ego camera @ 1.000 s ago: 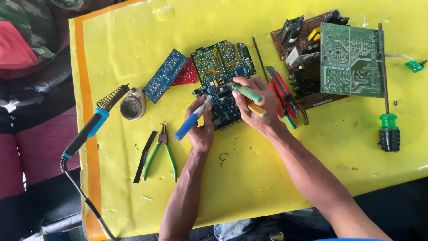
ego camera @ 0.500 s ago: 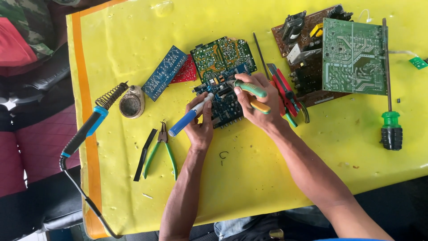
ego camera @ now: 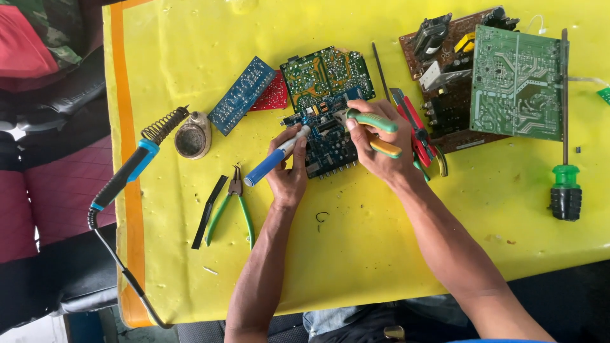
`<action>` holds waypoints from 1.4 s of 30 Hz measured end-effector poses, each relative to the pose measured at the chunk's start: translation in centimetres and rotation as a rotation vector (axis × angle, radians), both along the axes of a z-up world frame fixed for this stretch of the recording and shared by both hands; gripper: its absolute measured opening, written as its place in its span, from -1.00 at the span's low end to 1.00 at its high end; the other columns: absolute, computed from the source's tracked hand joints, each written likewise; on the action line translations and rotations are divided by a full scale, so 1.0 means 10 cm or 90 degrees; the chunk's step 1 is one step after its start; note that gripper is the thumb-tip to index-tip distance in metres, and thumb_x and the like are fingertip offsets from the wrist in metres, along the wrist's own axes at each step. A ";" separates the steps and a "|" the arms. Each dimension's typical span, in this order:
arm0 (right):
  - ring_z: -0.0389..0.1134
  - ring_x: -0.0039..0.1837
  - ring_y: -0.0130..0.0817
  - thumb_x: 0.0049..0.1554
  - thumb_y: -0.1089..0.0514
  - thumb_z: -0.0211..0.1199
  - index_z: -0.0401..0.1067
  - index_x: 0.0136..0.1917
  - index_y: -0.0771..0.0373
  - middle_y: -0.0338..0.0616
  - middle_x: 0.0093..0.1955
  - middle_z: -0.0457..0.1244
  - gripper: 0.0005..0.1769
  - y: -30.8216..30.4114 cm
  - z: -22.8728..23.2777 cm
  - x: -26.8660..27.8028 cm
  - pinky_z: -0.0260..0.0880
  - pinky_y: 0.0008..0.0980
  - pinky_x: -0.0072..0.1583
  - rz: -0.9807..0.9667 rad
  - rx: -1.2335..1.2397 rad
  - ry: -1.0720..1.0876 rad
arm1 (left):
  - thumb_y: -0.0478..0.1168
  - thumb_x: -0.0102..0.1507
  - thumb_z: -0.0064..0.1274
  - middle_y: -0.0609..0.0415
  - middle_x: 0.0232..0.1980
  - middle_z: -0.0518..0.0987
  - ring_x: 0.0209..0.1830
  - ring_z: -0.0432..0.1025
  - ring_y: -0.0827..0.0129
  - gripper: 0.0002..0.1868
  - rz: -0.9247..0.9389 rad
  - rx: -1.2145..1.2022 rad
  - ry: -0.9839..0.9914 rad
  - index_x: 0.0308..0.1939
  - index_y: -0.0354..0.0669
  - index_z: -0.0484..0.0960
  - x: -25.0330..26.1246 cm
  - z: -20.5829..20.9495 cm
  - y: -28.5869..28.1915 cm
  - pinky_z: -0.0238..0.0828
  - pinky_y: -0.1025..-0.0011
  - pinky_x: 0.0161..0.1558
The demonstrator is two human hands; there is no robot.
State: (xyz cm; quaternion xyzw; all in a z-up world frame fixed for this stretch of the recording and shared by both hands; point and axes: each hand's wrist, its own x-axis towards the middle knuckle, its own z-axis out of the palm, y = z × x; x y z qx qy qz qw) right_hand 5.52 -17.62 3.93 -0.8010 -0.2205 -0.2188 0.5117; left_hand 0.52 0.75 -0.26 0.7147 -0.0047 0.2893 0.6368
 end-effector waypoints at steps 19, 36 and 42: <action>0.48 -0.07 0.05 0.28 0.17 0.32 0.55 0.23 0.25 -0.01 -0.09 0.30 -0.73 0.01 -0.02 0.01 0.57 -0.21 -0.12 0.014 0.008 0.013 | -0.37 0.35 0.15 -0.22 0.14 0.64 0.14 0.56 -0.12 -0.75 -0.020 -0.016 0.006 0.12 -0.23 0.61 -0.01 -0.05 0.01 0.56 0.04 0.12; 0.46 -0.21 0.02 0.34 0.30 0.21 0.42 0.26 0.53 0.18 -0.12 0.23 -0.72 -0.37 0.01 0.22 0.58 -0.20 -0.19 0.008 -0.016 -0.060 | -0.38 0.35 0.14 -0.23 0.14 0.64 0.14 0.56 -0.14 -0.76 -0.008 -0.008 0.019 0.11 -0.24 0.59 -0.04 -0.03 -0.01 0.54 0.02 0.15; 0.49 -0.18 -0.09 0.34 0.33 0.18 0.42 0.23 0.50 0.17 -0.12 0.31 -0.77 -0.47 -0.05 0.27 0.56 -0.27 -0.16 0.063 0.031 0.016 | -0.37 0.35 0.14 -0.21 0.13 0.64 0.14 0.57 -0.13 -0.76 -0.014 -0.001 0.013 0.11 -0.23 0.60 -0.02 -0.02 0.00 0.56 0.04 0.14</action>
